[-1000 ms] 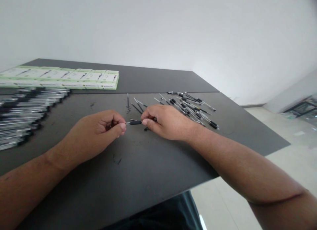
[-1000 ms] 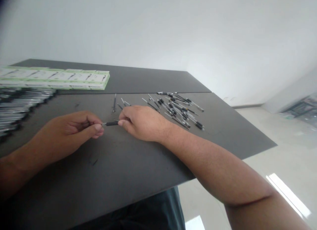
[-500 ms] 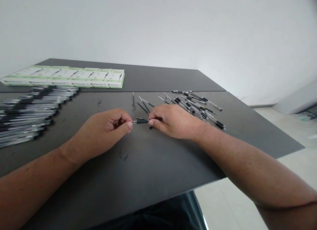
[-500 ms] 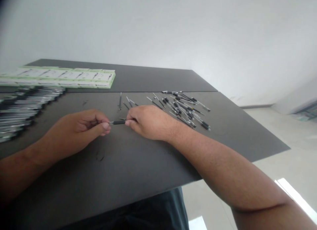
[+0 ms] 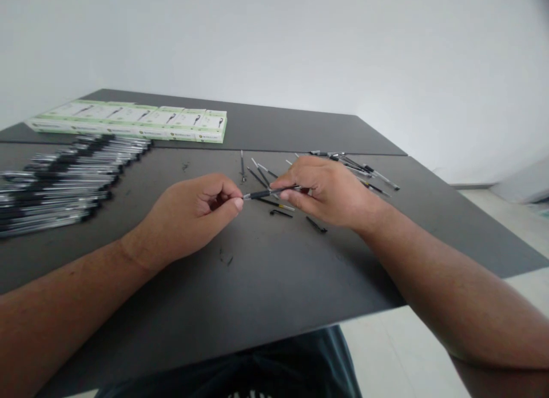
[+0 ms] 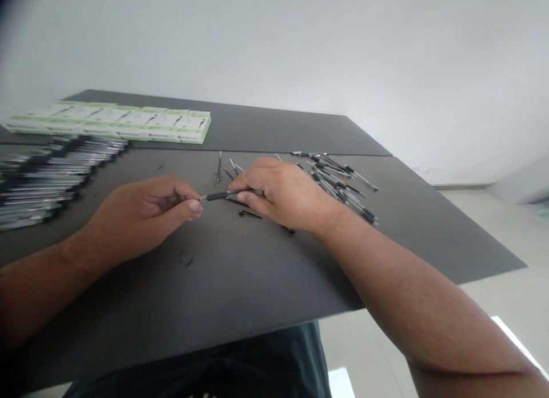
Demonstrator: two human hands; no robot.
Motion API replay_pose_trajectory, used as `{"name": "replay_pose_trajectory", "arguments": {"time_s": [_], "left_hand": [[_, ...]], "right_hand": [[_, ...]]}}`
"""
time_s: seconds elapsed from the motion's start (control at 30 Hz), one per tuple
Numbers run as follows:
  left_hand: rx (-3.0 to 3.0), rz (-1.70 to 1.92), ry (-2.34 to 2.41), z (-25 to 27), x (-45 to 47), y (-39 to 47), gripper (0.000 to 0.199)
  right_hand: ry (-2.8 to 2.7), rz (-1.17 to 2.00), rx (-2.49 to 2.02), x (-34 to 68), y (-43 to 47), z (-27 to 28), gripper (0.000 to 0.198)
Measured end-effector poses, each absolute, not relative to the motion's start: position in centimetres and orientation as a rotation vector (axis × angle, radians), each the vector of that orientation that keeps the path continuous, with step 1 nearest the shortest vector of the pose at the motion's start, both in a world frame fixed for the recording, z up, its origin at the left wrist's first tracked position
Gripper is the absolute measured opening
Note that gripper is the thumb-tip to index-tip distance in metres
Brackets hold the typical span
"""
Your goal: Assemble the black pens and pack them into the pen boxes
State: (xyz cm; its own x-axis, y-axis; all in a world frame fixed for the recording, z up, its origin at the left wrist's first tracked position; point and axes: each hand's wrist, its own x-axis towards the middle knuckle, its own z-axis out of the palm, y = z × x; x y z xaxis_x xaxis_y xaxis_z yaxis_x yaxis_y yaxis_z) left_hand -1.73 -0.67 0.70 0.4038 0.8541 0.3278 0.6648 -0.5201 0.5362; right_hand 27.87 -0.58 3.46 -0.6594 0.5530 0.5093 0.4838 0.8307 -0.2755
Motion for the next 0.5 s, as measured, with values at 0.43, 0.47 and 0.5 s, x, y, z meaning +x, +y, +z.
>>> {"name": "replay_pose_trajectory", "arguments": {"time_s": [0.43,0.47,0.5], "left_hand": [[2.293,0.86,1.332,0.67,-1.84,-0.51,0.025],[2.283,0.854,1.341,0.7,-1.85,-0.51,0.025],[2.276,0.846,1.349,0.73,-1.84,-0.53,0.026]], "right_hand": [[-2.311,0.28,-0.952,27.17,-1.43,3.46,0.017],[-2.318,0.303,-0.97,27.2,-1.43,3.57,0.022],[-2.32,0.334,-0.993,27.24,-1.44,3.68,0.026]]}}
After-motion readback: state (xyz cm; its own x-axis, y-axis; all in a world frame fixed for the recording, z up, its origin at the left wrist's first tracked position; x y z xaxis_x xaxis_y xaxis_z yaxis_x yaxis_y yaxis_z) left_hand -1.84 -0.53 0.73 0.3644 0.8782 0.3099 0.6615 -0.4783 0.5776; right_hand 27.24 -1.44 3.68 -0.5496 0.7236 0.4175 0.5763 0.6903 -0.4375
